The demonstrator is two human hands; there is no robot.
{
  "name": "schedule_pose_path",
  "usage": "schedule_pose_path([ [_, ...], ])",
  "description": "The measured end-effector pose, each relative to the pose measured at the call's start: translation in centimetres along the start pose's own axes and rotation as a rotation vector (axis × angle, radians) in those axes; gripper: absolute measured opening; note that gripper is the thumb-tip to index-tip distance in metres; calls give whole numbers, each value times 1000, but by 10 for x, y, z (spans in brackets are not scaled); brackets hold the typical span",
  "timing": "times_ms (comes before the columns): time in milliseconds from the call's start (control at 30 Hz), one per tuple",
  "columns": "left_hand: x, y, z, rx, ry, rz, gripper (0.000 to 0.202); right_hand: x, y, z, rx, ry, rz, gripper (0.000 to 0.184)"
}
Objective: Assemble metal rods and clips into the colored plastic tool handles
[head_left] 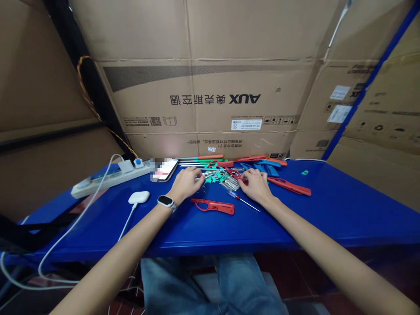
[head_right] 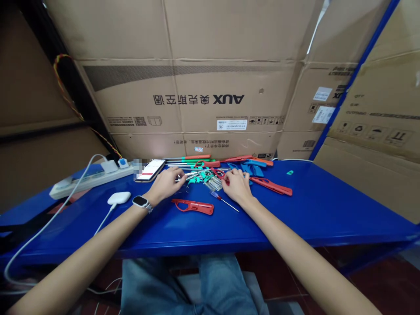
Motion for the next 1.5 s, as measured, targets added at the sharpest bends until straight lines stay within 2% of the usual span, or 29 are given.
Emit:
schedule_pose_path([
  [100, 24, 7, 13, 8, 10, 33, 25, 13, 2, 12, 52, -27, 5, 13],
  [233, 54, 29, 23, 29, 28, 171, 24, 40, 23, 28, 70, -30, 170, 14],
  [333, 71, 46, 24, 41, 47, 277, 19, 53, 35, 33, 36, 5, 225, 15],
  [467, 82, 63, 18, 57, 82, 370, 14, 55, 42, 33, 68, 34, 197, 15],
  [600, 83, 67, 8, 83, 125, 384, 11, 51, 41, 26, 169, 84, 122, 17],
  [733, 82, 50, 1, 103, 157, 315, 17, 53, 38, 18, 427, 110, 86, 12],
  [833, 81, 26, -1, 104, 174, 253, 21, 57, 33, 14, 642, 101, 43, 12],
  [900, 81, 4, -5, 85, 207, 162, 19, 58, 32, 13, 771, 106, 13, 16],
  [1033, 77, -29, -9, 50, 214, 9, 14, 56, 38, 21, 1023, 132, 3, 30],
  [1133, 72, -43, -8, -15, 181, -85, 12, 51, 44, 33, 1117, 116, 41, 56],
  [1200, 67, -50, -8, -67, 169, -134, 11, 48, 49, 41, 1125, 103, 99, 62],
  [1333, 56, -59, -9, -154, 164, -217, 10, 43, 49, 53, 1122, 50, 200, 33],
  [1500, 34, -62, -5, -177, 142, -309, 14, 39, 39, 53, 1078, 39, 166, 18],
])
Point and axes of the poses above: each hand's wrist, its own x-axis towards the middle knuckle, its own y-axis out of the palm, z = x × y, the point moved 9 cm from there along x, towards the middle knuckle, and after that the axes turned 3 degrees about -z, right-handed, at the moved point
